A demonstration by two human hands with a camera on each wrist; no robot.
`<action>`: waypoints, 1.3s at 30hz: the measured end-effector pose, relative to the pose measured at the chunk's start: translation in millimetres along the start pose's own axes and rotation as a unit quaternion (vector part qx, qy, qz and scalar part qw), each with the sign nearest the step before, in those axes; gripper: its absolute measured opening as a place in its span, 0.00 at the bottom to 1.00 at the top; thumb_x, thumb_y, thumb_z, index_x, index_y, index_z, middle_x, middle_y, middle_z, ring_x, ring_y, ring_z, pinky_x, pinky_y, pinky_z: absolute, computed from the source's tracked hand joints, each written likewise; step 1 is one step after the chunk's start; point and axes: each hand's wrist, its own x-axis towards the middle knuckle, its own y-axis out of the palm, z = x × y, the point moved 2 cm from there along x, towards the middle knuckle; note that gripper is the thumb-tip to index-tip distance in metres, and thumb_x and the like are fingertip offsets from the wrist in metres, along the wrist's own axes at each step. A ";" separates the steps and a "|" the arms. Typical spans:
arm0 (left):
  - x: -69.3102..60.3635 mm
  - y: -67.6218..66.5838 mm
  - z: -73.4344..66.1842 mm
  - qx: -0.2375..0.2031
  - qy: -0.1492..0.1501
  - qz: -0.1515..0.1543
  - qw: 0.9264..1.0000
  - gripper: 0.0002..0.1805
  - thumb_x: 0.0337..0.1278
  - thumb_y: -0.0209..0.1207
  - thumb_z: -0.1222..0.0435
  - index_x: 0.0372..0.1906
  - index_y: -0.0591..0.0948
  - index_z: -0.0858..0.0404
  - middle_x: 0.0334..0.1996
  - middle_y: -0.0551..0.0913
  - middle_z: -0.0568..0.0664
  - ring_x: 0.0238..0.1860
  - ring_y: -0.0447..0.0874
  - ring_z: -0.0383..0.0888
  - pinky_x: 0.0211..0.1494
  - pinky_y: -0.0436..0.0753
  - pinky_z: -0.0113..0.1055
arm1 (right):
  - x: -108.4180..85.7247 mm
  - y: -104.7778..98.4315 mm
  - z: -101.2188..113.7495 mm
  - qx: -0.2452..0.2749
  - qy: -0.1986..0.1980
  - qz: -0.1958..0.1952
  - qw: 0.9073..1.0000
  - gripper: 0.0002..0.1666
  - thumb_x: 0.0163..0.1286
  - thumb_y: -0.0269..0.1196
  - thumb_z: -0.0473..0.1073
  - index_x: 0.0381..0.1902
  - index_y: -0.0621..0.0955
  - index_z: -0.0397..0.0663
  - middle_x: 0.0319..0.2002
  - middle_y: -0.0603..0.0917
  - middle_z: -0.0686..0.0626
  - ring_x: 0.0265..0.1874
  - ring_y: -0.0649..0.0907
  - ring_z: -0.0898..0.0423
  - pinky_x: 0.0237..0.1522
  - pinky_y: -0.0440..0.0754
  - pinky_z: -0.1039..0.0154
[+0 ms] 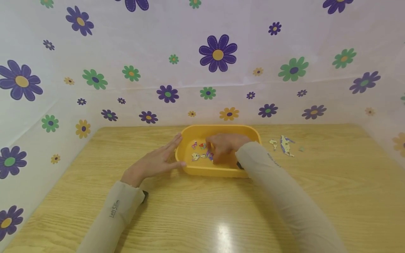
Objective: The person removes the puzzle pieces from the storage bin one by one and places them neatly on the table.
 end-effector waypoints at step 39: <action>-0.8 -1.2 -1.7 0.003 0.001 0.001 1.000 0.54 0.67 0.49 0.33 0.83 0.40 0.55 0.82 0.36 0.46 0.78 0.51 0.56 0.76 0.59 0.52 | -13.6 -20.2 -6.5 0.094 -0.056 -0.118 0.987 0.29 0.55 0.72 0.41 0.50 0.77 0.30 0.36 0.79 0.44 0.33 0.76 0.52 0.36 0.77 0.62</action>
